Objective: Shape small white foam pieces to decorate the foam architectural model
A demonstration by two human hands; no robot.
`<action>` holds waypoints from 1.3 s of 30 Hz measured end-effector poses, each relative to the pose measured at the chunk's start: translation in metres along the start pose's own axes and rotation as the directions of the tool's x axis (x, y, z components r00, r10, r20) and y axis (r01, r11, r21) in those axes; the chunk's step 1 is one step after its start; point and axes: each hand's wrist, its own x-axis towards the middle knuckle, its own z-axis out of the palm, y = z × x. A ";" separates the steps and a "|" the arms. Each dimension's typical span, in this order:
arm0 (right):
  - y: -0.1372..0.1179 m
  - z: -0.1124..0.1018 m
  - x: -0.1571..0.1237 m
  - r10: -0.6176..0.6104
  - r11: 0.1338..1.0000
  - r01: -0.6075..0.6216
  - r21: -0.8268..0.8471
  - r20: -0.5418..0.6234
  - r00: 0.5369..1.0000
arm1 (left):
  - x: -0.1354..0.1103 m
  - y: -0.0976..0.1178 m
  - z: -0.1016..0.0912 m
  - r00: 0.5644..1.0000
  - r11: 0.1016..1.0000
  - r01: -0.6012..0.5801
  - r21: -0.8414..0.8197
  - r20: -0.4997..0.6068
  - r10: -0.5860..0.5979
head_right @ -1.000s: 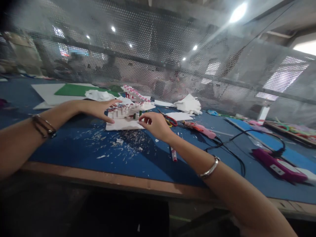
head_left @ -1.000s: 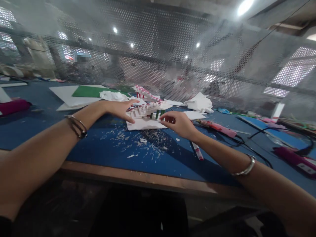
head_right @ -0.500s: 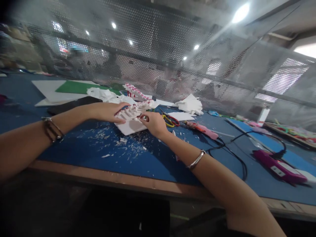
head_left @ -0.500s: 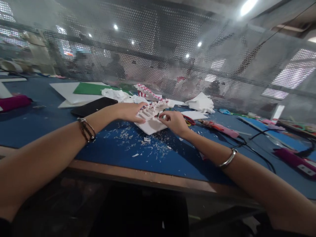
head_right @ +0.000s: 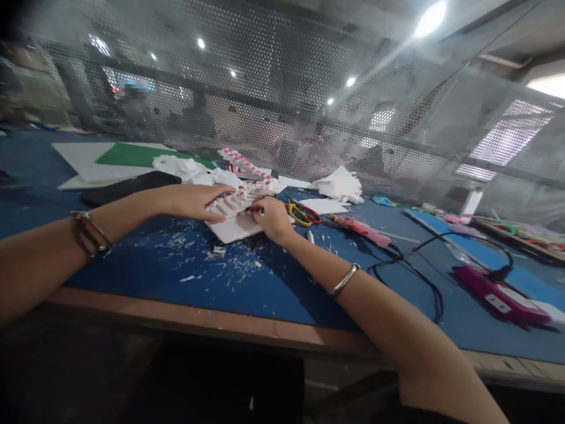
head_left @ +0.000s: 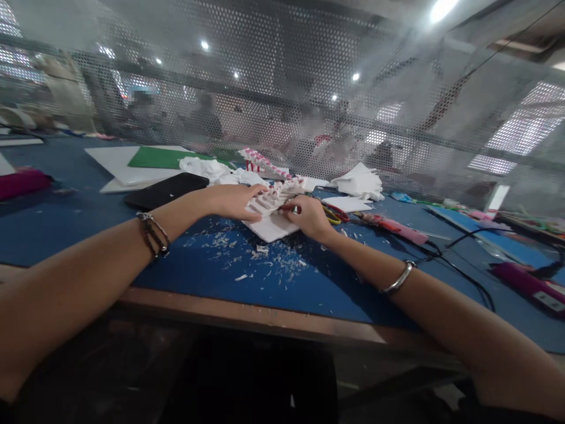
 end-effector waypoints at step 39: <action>-0.003 -0.002 -0.002 0.067 0.992 -0.068 0.105 0.014 0.998 | 0.001 0.005 0.000 1.000 0.999 0.019 0.043 -0.007 -0.019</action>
